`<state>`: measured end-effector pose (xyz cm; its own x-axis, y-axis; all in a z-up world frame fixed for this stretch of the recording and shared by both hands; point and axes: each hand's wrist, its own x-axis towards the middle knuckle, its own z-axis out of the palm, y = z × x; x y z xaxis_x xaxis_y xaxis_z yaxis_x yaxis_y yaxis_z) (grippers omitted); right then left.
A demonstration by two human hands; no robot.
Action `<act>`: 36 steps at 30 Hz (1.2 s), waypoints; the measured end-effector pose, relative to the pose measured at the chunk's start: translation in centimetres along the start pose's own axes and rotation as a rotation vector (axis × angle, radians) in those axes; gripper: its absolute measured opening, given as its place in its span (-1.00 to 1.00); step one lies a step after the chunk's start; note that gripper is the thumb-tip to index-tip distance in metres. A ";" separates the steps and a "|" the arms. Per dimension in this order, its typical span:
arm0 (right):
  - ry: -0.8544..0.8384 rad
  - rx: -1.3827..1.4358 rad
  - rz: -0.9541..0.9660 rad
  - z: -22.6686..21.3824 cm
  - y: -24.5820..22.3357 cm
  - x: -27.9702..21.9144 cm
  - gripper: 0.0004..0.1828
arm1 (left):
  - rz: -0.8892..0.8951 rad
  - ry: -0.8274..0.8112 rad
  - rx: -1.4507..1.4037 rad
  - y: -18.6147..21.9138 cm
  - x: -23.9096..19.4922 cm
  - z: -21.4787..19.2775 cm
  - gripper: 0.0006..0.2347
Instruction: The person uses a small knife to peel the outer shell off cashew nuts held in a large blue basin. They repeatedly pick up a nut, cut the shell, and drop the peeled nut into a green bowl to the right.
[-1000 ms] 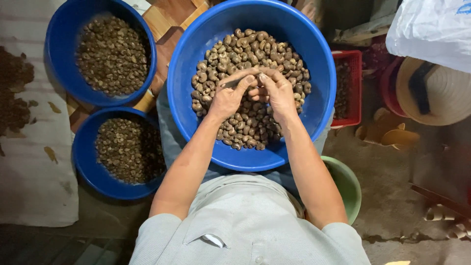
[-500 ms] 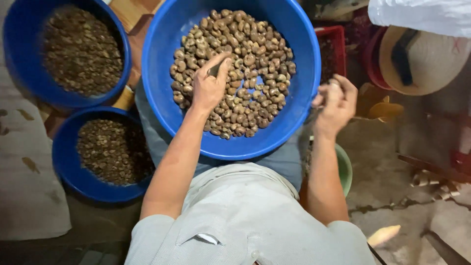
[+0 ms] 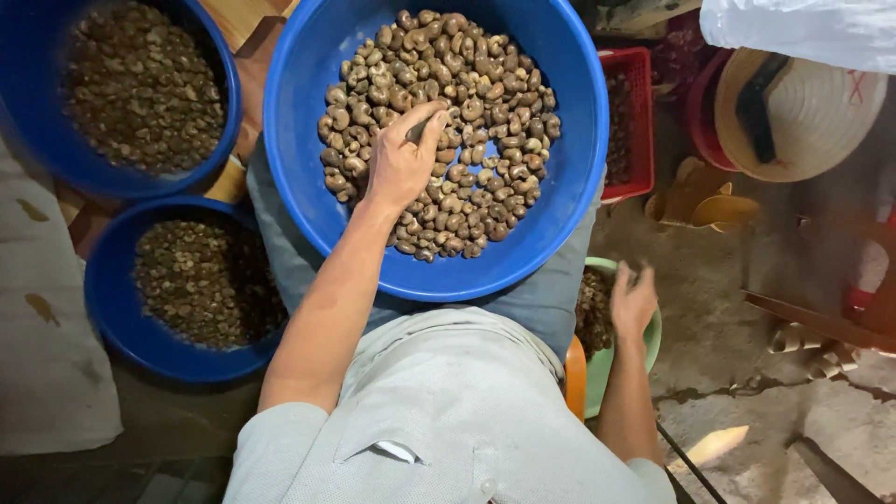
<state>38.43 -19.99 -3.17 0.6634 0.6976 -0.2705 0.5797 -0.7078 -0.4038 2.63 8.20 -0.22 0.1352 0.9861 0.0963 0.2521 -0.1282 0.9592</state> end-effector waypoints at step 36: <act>-0.729 1.009 -0.388 8.6 -30.2 8.6 -0.55 | 0.015 -0.222 -0.372 0.5 1.2 -0.7 -0.77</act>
<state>22.56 8.32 -0.80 -0.0582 0.9614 -0.2690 -0.1460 -0.2747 -0.9504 2.27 9.39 0.59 0.3489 0.9328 0.0904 -0.1087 -0.0555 0.9925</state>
